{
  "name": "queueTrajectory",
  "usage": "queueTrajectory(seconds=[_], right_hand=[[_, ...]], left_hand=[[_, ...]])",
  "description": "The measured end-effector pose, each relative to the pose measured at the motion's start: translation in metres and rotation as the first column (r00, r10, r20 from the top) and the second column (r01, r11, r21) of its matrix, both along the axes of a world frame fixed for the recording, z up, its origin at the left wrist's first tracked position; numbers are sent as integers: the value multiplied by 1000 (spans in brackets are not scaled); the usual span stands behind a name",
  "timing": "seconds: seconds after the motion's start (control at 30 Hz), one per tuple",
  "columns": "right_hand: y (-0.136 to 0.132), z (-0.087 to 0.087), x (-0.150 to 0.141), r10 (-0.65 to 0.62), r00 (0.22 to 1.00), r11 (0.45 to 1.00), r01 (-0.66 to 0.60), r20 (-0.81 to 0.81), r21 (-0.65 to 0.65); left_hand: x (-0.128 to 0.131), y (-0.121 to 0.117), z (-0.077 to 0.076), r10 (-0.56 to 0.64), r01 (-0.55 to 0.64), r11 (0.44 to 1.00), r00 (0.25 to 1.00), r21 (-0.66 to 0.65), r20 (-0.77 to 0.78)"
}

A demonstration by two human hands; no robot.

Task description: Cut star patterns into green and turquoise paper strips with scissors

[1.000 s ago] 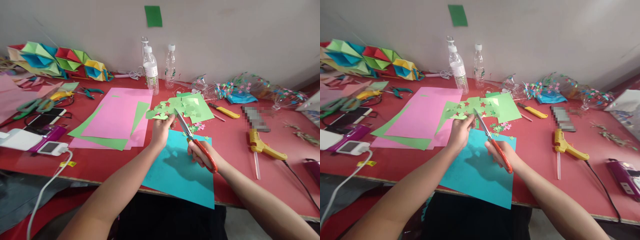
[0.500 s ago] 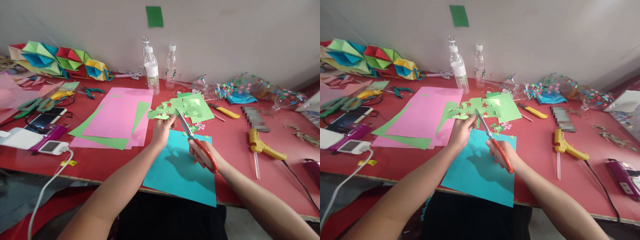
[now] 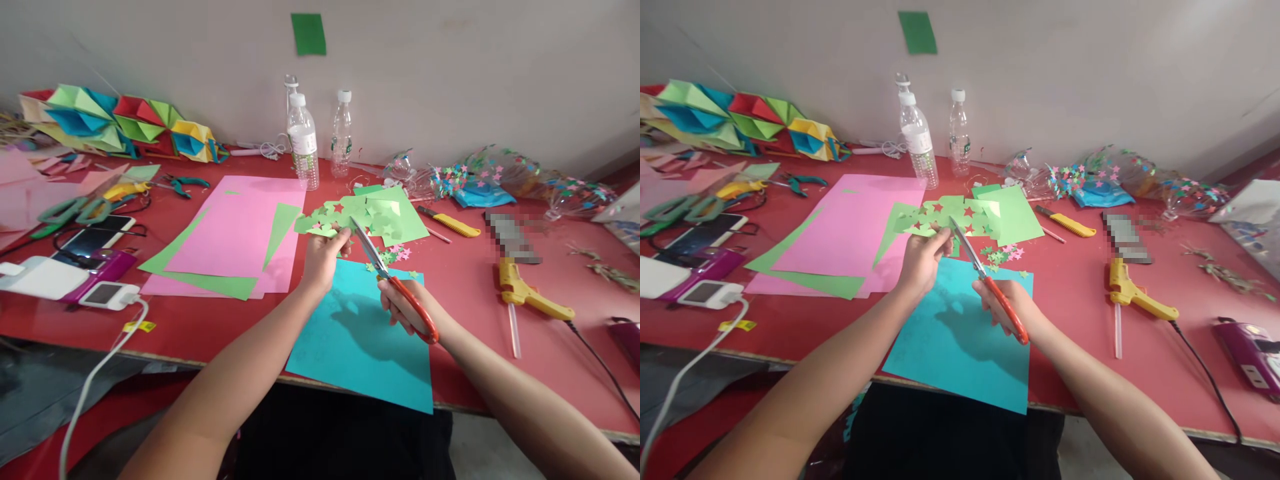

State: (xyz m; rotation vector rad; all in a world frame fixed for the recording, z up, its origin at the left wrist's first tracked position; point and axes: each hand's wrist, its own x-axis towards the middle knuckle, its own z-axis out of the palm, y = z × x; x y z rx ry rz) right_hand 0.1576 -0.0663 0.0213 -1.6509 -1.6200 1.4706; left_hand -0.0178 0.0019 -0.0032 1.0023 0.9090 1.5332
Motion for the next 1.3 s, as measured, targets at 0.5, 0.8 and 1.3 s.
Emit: queueTrajectory(seconds=[0.5, 0.8, 1.3], right_hand=[[3, -1, 0, 51, 996, 999, -51, -78, 1], [4, 0, 4, 47, 999, 999, -47, 2, -5], [6, 8, 10, 109, 992, 993, -111, 65, 33]], left_hand=[[-5, 5, 4, -131, 138, 989, 986, -60, 104], [-9, 7, 5, 21, -19, 997, 1000, 72, -21], [-17, 2, 18, 34, 0, 990, 970, 141, -240]])
